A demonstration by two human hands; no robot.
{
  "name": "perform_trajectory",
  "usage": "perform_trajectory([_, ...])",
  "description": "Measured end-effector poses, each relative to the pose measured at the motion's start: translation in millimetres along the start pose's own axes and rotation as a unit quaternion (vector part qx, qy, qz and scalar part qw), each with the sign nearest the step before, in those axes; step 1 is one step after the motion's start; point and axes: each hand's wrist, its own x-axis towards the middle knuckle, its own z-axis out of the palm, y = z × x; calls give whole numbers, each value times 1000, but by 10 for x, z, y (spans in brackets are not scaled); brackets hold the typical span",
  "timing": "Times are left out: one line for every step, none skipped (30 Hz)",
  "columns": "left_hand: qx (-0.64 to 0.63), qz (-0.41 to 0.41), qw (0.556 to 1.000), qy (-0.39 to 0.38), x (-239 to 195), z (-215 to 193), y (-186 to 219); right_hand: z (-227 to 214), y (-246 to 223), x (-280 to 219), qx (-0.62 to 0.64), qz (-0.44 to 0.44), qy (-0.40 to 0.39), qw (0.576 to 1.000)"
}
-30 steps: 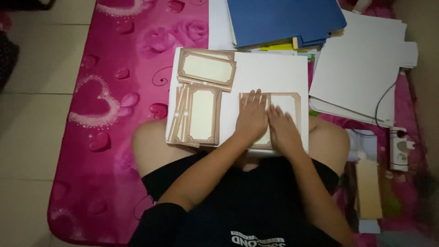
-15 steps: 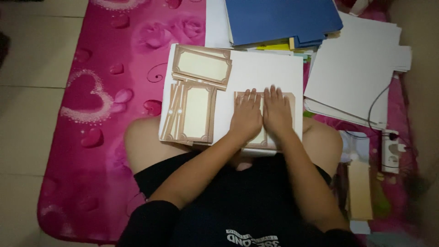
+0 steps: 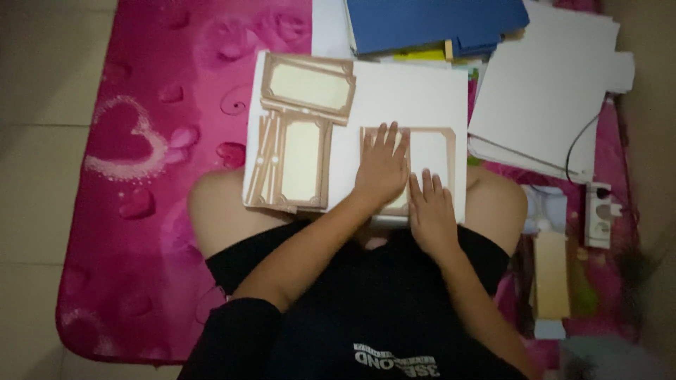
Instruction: Manually sorting and stacking small printed cards on a board while sitting on the floor.
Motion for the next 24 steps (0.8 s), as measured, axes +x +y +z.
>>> perform_trajectory([-3, 0, 1000, -4, 9, 62, 7, -10, 28, 68, 0, 3, -4, 1000])
perform_trajectory([17, 31, 999, -12, 19, 122, 16, -20, 58, 136, 0, 0, -6, 1000])
perform_trajectory([38, 61, 997, -18, 45, 167, 6, -35, 80, 235, 0, -5, -5, 1000])
perform_trajectory([36, 61, 997, -20, 88, 198, 13, -47, 76, 270, 1, -4, -8, 1000])
perform_trajectory([33, 57, 997, -31, 138, 222, 4, -59, 67, 330, -4, -9, -5, 1000])
perform_trajectory([29, 53, 997, -42, 181, 243, -10, -72, 48, 388, -8, -15, -2, 1000])
perform_trajectory([30, 47, 997, -44, 240, 261, -55, -50, 23, 366, -5, -20, -5, 1000])
perform_trajectory([41, 52, 997, -33, 296, 276, -104, -31, -5, 344, -7, -19, -5, 1000])
perform_trajectory([50, 62, 997, -20, 392, 291, -123, -35, 2, 327, -11, -15, -1, 1000])
perform_trajectory([50, 60, 997, -20, 352, 234, -134, -23, -24, 297, -11, -17, -2, 1000])
perform_trajectory([48, 69, 996, -18, 327, 181, -123, -23, -28, 263, 8, -7, -13, 1000])
perform_trajectory([46, 77, 996, -17, 304, 131, -110, -21, -27, 229, 27, 4, -25, 999])
perform_trajectory([42, 77, 996, -16, 200, 109, -88, -47, -33, 234, 23, 5, -27, 999])
perform_trajectory([65, 90, 994, -21, 99, 87, -65, -72, -35, 241, 24, 14, -33, 999])
perform_trajectory([90, 103, 990, -25, 13, 51, -62, -99, -48, 275, 27, 21, -37, 999])
perform_trajectory([88, 103, 990, -24, -82, 117, -66, -78, 40, 361, 25, 22, -37, 999])
perform_trajectory([76, 118, 990, -4, -196, 183, -88, -40, 105, 442, -15, 3, -11, 1000])
perform_trajectory([64, 132, 989, 16, -313, 248, -112, -1, 167, 523, -55, -16, 14, 998])
perform_trajectory([65, 129, 989, 15, -317, 339, -136, -61, 179, 621, -54, -18, 13, 998])
perform_trajectory([49, 149, 987, 33, -325, 426, -163, -121, 186, 720, -58, -32, 28, 997])
perform_trajectory([35, 166, 984, 50, -340, 503, -213, -174, 170, 834, -61, -48, 44, 996])
perform_trajectory([39, 161, 985, 49, -325, 552, -232, -249, 116, 880, -58, -53, 43, 996])
perform_trajectory([19, 169, 983, 65, -296, 600, -255, -329, 66, 934, -32, -44, 42, 998])
perform_trajectory([-1, 176, 981, 81, -266, 647, -280, -411, 15, 989, -7, -35, 40, 999])
